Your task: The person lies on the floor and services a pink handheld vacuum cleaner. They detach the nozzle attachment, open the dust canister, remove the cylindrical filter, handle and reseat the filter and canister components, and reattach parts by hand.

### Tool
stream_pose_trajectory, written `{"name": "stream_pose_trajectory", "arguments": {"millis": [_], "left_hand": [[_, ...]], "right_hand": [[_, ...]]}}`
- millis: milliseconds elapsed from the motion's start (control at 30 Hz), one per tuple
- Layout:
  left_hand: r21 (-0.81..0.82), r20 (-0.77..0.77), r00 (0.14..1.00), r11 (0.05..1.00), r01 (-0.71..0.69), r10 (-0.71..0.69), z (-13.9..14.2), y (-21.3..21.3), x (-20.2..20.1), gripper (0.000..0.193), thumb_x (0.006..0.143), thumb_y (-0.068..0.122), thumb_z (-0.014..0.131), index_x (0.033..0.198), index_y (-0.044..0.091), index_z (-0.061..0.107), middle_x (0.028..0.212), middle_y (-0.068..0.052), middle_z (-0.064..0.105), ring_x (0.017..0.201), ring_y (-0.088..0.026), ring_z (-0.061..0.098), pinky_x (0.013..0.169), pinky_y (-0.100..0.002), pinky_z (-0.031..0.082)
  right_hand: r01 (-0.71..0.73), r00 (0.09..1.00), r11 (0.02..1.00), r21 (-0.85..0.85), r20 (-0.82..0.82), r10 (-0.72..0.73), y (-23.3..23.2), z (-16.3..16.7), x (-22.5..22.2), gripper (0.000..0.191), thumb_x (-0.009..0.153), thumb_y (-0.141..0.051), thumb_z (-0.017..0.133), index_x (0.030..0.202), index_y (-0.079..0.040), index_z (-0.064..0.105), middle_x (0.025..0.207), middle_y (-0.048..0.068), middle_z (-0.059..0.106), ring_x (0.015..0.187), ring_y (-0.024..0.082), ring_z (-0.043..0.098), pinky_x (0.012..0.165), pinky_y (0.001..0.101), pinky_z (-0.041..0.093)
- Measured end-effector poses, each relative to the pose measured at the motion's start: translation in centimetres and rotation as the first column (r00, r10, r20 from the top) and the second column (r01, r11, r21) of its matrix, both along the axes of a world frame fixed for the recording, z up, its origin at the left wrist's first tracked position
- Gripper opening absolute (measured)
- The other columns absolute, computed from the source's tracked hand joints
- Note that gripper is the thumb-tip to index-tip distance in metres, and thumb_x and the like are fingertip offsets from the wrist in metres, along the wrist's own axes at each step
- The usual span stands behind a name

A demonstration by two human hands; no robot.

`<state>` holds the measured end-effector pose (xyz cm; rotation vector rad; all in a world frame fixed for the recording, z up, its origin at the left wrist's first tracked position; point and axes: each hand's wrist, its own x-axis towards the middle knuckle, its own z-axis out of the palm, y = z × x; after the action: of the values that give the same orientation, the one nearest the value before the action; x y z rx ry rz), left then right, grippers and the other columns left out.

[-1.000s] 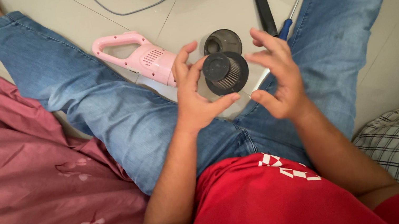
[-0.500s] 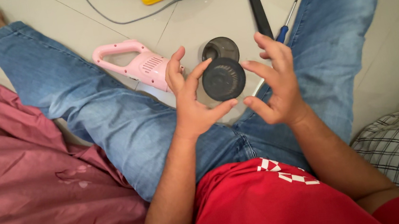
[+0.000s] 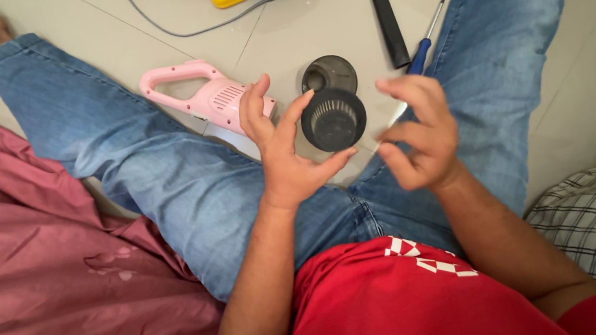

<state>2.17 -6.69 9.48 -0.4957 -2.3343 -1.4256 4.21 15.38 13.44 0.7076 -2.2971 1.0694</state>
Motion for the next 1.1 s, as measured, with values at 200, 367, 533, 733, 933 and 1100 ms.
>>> {"name": "stream_pose_trajectory", "arguments": {"millis": [200, 367, 533, 733, 933, 1100], "left_hand": [[0.065, 0.058, 0.998, 0.998, -0.024, 0.020, -0.6, -0.1, -0.1, 0.089, 0.060, 0.044, 0.102, 0.130, 0.010, 0.058, 0.159, -0.021, 0.030, 0.151, -0.041, 0.032, 0.125, -0.052, 0.032], [0.055, 0.050, 0.998, 0.998, -0.039, 0.037, -1.2, -0.2, 0.1, 0.095, 0.055, 0.052, 0.102, 0.127, 0.009, 0.059, 0.157, -0.019, 0.033, 0.149, -0.040, 0.035, 0.125, -0.051, 0.033], [0.206, 0.174, 0.984, 0.978, 0.007, -0.044, -1.8, 0.6, 0.6, 0.091, 0.058, 0.054, 0.098, 0.128, 0.010, 0.062, 0.162, -0.018, 0.033, 0.148, -0.036, 0.038, 0.125, -0.047, 0.033], [0.235, 0.183, 0.979, 0.971, 0.046, -0.090, -2.1, 1.5, 1.0, 0.097, 0.053, 0.058, 0.097, 0.128, 0.008, 0.061, 0.163, -0.018, 0.031, 0.156, -0.037, 0.035, 0.130, -0.050, 0.033], [0.239, 0.196, 0.972, 0.968, 0.081, -0.130, -1.7, 1.8, 1.4, 0.098, 0.052, 0.060, 0.095, 0.128, 0.008, 0.059, 0.163, -0.019, 0.030, 0.155, -0.038, 0.033, 0.128, -0.051, 0.033], [0.235, 0.192, 0.967, 0.964, 0.123, -0.170, -1.1, 1.4, 1.3, 0.098, 0.066, 0.062, 0.092, 0.141, 0.012, 0.055, 0.162, -0.016, 0.027, 0.154, -0.036, 0.030, 0.127, -0.050, 0.032]], "right_hand": [[0.075, 0.975, 0.954, -0.289, 0.221, -0.009, 0.4, -2.5, 0.3, 0.010, 0.093, -0.002, 0.073, 0.092, -0.002, 0.062, 0.104, 0.015, 0.072, 0.097, 0.027, 0.071, 0.085, 0.0350, 0.055], [0.035, 0.910, 0.934, -0.356, 0.398, 0.117, 0.4, -3.6, 0.6, 0.022, 0.099, -0.011, 0.077, 0.109, -0.004, 0.058, 0.121, 0.013, 0.069, 0.111, 0.020, 0.067, 0.093, 0.0317, 0.051], [-0.085, 0.709, 0.741, -0.666, 0.482, 0.515, -0.8, -3.7, 0.4, 0.081, 0.095, -0.023, 0.079, 0.161, -0.001, 0.038, 0.165, 0.014, 0.043, 0.149, 0.023, 0.047, 0.125, 0.0405, 0.043], [0.057, 0.616, 0.503, -0.863, 0.426, 0.662, -2.1, -4.3, 0.7, 0.098, 0.090, -0.028, 0.085, 0.163, 0.000, 0.025, 0.164, 0.017, 0.042, 0.148, 0.024, 0.048, 0.123, 0.0391, 0.040], [0.176, 0.568, 0.417, -0.892, 0.438, 0.697, -1.2, -4.8, 0.6, 0.108, 0.083, -0.036, 0.091, 0.162, 0.004, 0.029, 0.156, 0.017, 0.048, 0.142, 0.025, 0.052, 0.121, 0.0403, 0.042], [0.164, 0.491, 0.325, -0.931, 0.363, 0.792, -0.5, -5.0, 0.5, 0.105, 0.086, -0.044, 0.087, 0.160, 0.008, 0.033, 0.152, 0.019, 0.054, 0.139, 0.024, 0.056, 0.120, 0.0390, 0.044]]}}
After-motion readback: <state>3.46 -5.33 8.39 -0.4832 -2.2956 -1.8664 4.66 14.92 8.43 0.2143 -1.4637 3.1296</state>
